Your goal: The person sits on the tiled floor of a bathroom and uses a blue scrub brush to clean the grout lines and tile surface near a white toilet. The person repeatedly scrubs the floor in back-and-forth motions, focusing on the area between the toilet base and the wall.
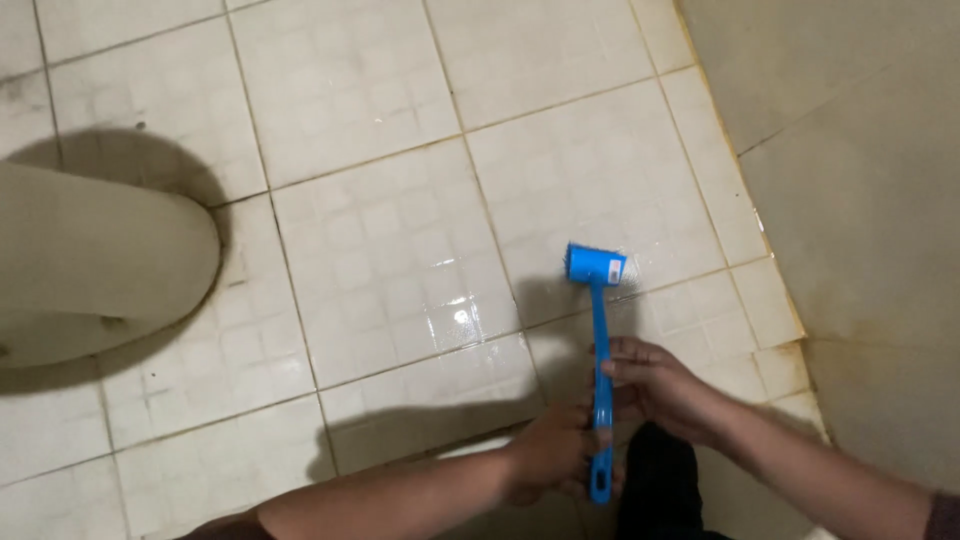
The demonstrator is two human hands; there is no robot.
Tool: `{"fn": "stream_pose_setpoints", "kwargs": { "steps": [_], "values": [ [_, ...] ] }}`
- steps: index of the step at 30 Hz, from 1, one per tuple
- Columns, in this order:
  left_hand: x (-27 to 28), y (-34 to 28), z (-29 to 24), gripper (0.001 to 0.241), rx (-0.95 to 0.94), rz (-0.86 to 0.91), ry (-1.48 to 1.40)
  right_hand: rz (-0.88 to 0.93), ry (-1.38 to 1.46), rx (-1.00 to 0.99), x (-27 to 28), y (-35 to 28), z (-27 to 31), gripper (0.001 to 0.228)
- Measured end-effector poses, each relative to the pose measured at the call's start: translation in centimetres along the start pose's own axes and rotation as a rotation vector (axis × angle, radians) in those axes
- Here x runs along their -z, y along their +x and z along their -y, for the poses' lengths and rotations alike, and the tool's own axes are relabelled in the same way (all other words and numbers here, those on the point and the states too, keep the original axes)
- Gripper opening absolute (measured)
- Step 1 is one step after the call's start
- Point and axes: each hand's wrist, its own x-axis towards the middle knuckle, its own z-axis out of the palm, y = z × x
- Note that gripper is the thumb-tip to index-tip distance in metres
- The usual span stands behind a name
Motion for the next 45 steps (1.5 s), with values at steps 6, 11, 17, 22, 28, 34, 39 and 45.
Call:
{"fn": "stream_pose_setpoints", "kwargs": {
  "steps": [6, 11, 17, 22, 28, 34, 39, 45],
  "values": [
    [3.8, 5.0, 11.2, 0.017, -0.1, 0.035, -0.022, 0.047, 0.158, -0.035, -0.2, -0.4, -4.0, 0.048],
    [1.6, 4.2, 5.4, 0.02, -0.04, 0.039, -0.061, 0.004, 0.21, 0.088, 2.1, 2.2, -3.4, 0.042],
    [0.5, 6.8, -2.8, 0.023, -0.037, -0.098, -0.048, -0.067, 0.167, 0.272, 5.8, 6.0, 2.1, 0.041],
    [0.7, 7.6, -5.3, 0.026, -0.098, -0.093, 0.053, -0.14, 0.151, 0.293, 6.1, 6.3, 4.5, 0.04],
    [1.7, 6.4, 1.2, 0.023, -0.004, -0.117, 0.042, -0.158, 0.114, 0.184, 3.2, 3.6, 0.3, 0.044],
    [0.5, 1.0, 3.4, 0.024, 0.014, 0.015, 0.053, -0.102, 0.185, 0.058, 0.6, 0.9, -3.0, 0.042],
    [2.1, 3.6, 4.1, 0.023, -0.038, -0.005, 0.105, -0.084, 0.179, 0.082, 3.8, 3.8, -3.7, 0.035],
    [3.3, 8.4, -3.0, 0.026, -0.05, -0.064, 0.019, -0.14, 0.111, 0.208, 5.1, 7.2, 3.9, 0.034]
  ]
}}
